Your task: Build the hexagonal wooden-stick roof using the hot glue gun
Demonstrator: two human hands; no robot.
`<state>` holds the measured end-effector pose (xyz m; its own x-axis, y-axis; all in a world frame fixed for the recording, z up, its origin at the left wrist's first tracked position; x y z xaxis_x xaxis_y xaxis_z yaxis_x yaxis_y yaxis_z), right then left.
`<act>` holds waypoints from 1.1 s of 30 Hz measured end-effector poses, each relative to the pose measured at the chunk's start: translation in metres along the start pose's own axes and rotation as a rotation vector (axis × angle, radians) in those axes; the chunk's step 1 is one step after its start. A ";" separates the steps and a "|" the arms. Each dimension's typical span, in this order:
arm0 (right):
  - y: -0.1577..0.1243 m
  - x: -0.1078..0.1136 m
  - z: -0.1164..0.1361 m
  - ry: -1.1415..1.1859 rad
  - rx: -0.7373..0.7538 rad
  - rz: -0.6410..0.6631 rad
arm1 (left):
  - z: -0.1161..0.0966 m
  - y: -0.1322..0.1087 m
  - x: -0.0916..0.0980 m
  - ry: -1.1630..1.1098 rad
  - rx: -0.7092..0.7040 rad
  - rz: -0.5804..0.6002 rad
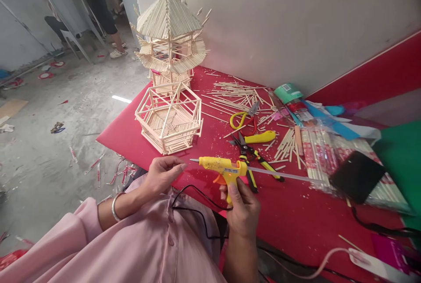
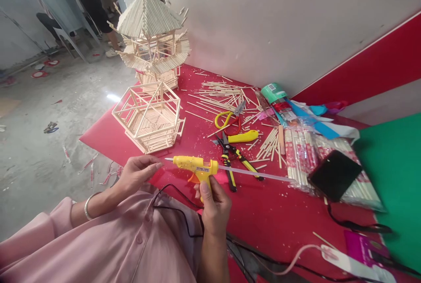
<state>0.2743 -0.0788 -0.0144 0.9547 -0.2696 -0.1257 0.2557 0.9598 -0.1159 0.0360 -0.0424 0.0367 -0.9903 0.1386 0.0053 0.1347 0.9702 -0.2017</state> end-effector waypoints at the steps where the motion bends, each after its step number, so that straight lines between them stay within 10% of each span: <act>1: 0.001 0.000 0.002 -0.004 0.004 -0.005 | 0.001 0.000 -0.002 0.078 -0.035 0.030; 8: 0.002 -0.008 0.014 0.023 0.030 -0.061 | 0.008 0.000 -0.007 0.512 -0.460 -0.063; 14: -0.004 -0.018 0.019 -0.063 0.147 0.129 | 0.013 -0.011 -0.005 0.558 -0.547 0.193; 23: -0.026 -0.069 0.021 -0.597 0.339 0.436 | 0.017 0.007 0.142 0.915 -0.527 -0.628; 27: -0.030 -0.102 0.026 -0.801 0.583 0.376 | 0.029 0.033 0.153 1.035 -0.486 -0.443; 33: -0.032 -0.100 0.018 -1.006 0.697 0.252 | 0.028 0.023 0.119 0.935 -0.523 -0.296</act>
<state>0.1734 -0.0809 0.0199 0.6030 -0.1873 0.7755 -0.2185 0.8961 0.3863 -0.0793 -0.0091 0.0058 -0.6002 -0.2307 0.7658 0.1124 0.9236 0.3664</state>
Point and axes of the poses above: each hand's wrist, its own y-axis towards the middle knuckle, its own x-axis out of the back of the hand, z = x × y, the point moved 6 cm from there along y, towards the middle knuckle, and after that the axes turned 5 degrees about z, right-handed, at the moved point
